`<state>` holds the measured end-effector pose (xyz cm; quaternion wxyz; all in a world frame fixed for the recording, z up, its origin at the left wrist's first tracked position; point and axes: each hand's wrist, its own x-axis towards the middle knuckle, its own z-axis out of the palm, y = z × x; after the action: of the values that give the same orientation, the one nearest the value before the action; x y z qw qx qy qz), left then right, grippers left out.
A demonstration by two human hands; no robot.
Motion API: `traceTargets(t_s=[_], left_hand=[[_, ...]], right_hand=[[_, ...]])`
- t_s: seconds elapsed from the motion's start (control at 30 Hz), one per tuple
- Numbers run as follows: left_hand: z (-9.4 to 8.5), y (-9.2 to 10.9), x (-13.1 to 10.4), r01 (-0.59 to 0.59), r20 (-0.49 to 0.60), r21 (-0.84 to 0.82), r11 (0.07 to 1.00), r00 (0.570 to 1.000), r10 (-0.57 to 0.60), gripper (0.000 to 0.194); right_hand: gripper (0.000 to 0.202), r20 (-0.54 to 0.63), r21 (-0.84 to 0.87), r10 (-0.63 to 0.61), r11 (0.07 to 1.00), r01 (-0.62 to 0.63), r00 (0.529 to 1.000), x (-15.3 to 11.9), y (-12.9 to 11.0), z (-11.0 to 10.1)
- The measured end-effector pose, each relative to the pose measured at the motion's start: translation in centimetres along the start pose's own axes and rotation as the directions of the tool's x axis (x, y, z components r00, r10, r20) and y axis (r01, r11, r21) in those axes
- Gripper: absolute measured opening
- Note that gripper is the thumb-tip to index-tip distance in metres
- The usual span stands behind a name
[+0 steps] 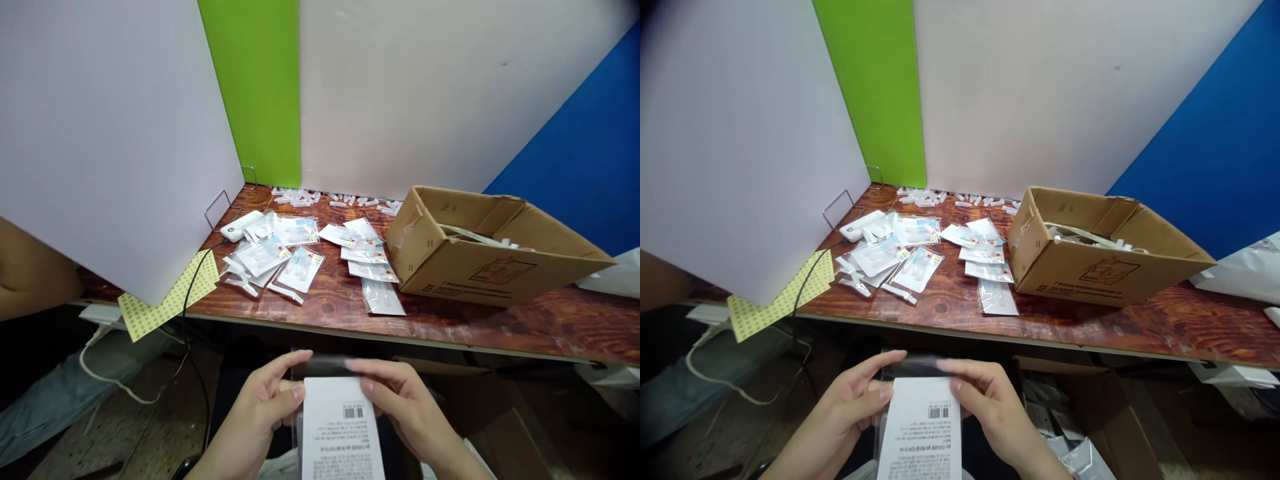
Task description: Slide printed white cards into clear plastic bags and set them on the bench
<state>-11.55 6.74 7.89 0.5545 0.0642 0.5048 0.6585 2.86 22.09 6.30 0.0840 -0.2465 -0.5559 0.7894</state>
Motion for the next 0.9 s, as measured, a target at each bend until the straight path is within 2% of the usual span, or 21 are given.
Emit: traceTargets(t_s=[0.07, 0.17, 0.33, 0.5, 0.6, 0.73, 0.9], left_hand=[[-0.7, -1.0, -0.5, 0.03, -0.058, 0.013, 0.999, 0.998, -0.029, 0.029], [-1.6, -2.0, -1.2, 0.003, -0.13, 0.121, 0.993, 0.991, 0.013, 0.004], [-3.2, -2.1, -2.0, -0.094, -0.166, 0.16, 0.983, 0.979, 0.121, 0.006], [-3.6, -2.4, -2.2, -0.142, -0.162, 0.195, 0.971, 0.971, 0.175, 0.008], [-3.2, -2.7, -2.3, -0.145, -0.153, 0.2, 0.969, 0.972, 0.177, 0.009], [-2.6, -2.6, -2.5, -0.129, -0.135, 0.203, 0.971, 0.978, 0.158, 0.01], [-2.6, -2.7, -2.4, -0.104, -0.101, 0.171, 0.98, 0.987, 0.123, 0.008]], right_hand=[[0.014, 0.005, -0.019, -0.04, 0.999, 0.04, 0.999, -0.6, 1.3, 0.2], [0.012, 0.062, -0.021, -0.084, 0.996, 0.086, 0.994, -1.5, 2.2, 0.2], [0.013, 0.09, 0.155, -0.101, 0.984, 0.086, 0.991, -2.5, 1.9, -0.6], [0.018, 0.003, 0.159, -0.134, 0.978, 0.132, 0.991, -2.6, 1.1, 0.1], [0.033, 0.056, 0.132, -0.046, 0.991, 0.039, 0.997, -2.4, 1.0, 1.2], [0.026, 0.143, 0.084, 0.132, 0.986, -0.145, 0.981, -2.3, 1.6, 2.4], [0.029, 0.204, 0.089, 0.183, 0.975, -0.204, 0.962, -2.7, 2.2, 2.9]])
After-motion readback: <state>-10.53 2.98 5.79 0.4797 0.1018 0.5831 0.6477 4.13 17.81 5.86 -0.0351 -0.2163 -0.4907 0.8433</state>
